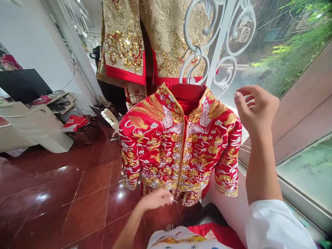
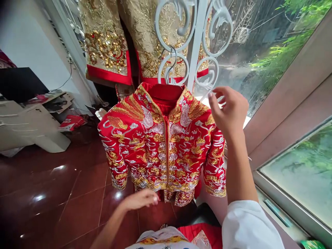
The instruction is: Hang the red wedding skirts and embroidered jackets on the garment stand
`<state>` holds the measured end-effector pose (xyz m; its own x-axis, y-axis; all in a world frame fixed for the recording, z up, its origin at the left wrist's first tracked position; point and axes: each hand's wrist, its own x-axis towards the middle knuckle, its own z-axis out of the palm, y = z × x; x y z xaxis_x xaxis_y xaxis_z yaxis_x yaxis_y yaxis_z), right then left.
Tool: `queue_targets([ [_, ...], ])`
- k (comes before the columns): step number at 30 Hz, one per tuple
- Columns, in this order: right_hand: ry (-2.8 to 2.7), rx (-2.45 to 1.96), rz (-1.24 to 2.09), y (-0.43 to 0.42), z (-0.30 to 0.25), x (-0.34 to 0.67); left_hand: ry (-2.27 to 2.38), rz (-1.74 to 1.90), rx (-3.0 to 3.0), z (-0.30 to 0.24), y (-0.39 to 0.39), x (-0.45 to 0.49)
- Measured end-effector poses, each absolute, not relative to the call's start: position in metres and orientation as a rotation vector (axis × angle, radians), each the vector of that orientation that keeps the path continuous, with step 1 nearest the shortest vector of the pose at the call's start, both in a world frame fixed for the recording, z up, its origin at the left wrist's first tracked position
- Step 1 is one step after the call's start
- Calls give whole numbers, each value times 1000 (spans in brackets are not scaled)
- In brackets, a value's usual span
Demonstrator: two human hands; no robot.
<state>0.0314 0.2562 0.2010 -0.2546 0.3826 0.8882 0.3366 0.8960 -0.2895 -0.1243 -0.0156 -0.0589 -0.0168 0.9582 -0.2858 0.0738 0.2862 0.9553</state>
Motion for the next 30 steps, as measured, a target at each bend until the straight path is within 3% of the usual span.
queue_targets([
  [4, -2203, -509, 511, 307, 195, 33, 2071, 1746, 1560, 86, -28, -178],
  [6, -2384, -454, 715, 313, 191, 31, 2631, 1667, 1715, 142, -16, -202],
  [8, -2400, -473, 709, 307, 188, 30, 2909, 1387, 1693, 173, 3, -219],
  [10, -2278, -585, 494, 296, 185, 28, 2889, 1234, 1653, 185, 20, -231],
  [14, -1885, -829, 6, 265, 172, 15, 2620, 1314, 1649, 187, 29, -250],
  [19, -1687, -735, -221, 242, 138, -6, 2125, 1329, 1528, 196, 27, -282],
  [22, -1800, -650, -134, 249, 135, 4, 2044, 1229, 1467, 199, 28, -290],
  [30, -2206, -375, 681, 307, 176, 45, 2492, 1046, 2010, 214, 46, -255],
])
